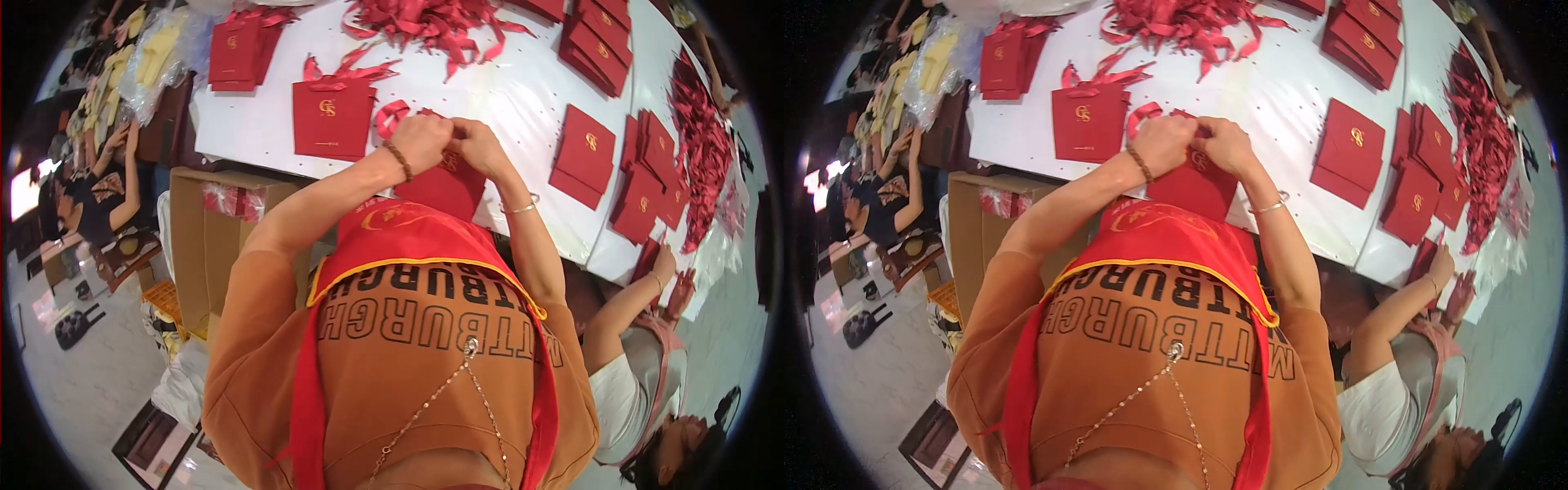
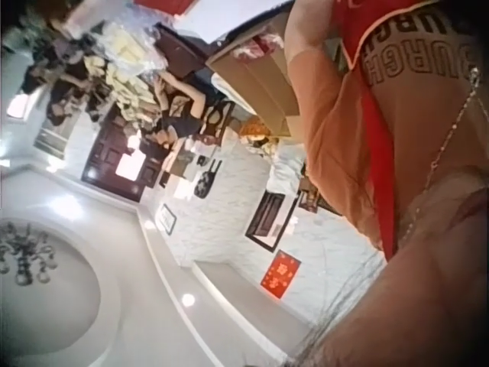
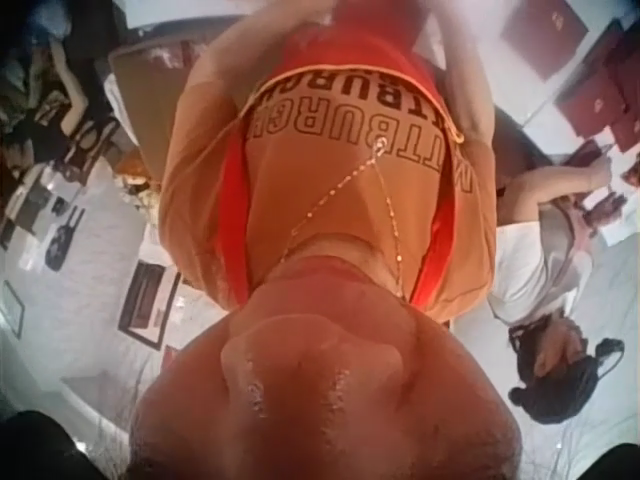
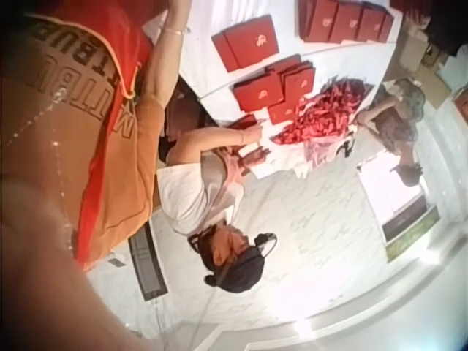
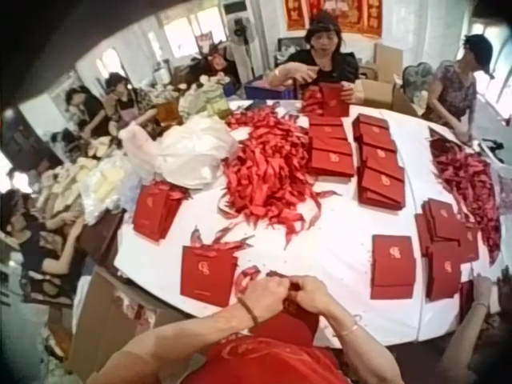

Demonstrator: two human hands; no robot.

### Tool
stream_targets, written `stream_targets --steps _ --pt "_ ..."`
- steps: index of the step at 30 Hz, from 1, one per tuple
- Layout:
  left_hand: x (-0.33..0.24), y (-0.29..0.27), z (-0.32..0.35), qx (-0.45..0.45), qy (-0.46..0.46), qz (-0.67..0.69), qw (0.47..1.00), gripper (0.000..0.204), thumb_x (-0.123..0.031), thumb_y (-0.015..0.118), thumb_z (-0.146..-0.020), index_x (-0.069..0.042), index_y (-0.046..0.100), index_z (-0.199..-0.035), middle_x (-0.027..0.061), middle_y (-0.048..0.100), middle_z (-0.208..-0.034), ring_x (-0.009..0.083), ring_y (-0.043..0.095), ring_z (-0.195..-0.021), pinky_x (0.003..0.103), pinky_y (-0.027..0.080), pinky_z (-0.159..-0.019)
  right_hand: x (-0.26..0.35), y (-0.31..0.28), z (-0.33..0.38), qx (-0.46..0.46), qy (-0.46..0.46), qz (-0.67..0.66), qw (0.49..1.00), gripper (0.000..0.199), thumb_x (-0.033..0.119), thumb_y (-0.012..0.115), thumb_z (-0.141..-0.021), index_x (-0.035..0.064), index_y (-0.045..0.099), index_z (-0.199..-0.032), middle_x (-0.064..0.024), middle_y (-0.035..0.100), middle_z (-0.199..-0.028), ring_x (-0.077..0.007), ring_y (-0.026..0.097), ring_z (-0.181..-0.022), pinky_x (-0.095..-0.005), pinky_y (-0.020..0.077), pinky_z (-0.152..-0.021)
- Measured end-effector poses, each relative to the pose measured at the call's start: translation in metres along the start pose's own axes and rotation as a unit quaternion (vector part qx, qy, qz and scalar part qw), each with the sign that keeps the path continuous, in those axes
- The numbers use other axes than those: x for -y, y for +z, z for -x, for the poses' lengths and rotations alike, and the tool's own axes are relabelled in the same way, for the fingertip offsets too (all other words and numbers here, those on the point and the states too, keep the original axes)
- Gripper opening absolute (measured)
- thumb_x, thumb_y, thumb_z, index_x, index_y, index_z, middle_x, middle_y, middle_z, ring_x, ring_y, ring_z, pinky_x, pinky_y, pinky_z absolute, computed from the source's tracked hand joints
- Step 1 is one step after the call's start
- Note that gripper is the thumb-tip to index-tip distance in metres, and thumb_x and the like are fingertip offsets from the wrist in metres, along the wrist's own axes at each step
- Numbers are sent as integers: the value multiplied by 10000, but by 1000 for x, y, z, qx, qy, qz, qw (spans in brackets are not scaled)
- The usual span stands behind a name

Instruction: Tying red ribbons onto red gift bags at a workstation.

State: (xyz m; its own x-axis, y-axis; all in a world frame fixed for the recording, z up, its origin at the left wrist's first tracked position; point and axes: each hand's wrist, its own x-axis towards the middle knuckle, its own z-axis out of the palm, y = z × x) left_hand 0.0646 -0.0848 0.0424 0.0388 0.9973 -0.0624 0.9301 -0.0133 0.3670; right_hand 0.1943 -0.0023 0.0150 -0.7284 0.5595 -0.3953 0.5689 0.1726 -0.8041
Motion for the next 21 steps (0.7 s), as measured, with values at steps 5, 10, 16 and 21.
stream_targets --steps 5,10,16,21 --pt "0 -1 1 15 19 -18 1000 125 -63 543 -677 -18 566 -791 149 609 -749 313 604 -692 418 479 -600 1 1 2 7 -2 -25 1000 322 207 628 -718 109 619 -1025 -120 640 -899 -257 600 -851 -340 445 -770" --pt "11 -16 -6 48 -48 83 994 114 -62 524 -675 -24 604 -747 175 612 -709 337 592 -692 427 456 -619 4 5 6 -10 -13 -29 999 340 210 629 -728 127 616 -1057 -112 644 -902 -244 603 -848 -340 444 -774" --pt "24 2 -3 0 -64 167 984 112 -53 540 -671 -46 582 -774 139 607 -695 325 585 -650 387 453 -589 16 2 11 -17 -2 5 1000 351 201 624 -734 141 610 -1079 -113 644 -910 -248 604 -864 -341 444 -783" --pt "21 0 -1 -4 -120 343 932 232 -34 584 -716 -32 512 -936 77 567 -586 166 562 -487 299 417 -438 6 3 12 -38 -39 -30 998 342 201 626 -735 98 580 -1058 -131 641 -891 -254 604 -863 -341 448 -771"
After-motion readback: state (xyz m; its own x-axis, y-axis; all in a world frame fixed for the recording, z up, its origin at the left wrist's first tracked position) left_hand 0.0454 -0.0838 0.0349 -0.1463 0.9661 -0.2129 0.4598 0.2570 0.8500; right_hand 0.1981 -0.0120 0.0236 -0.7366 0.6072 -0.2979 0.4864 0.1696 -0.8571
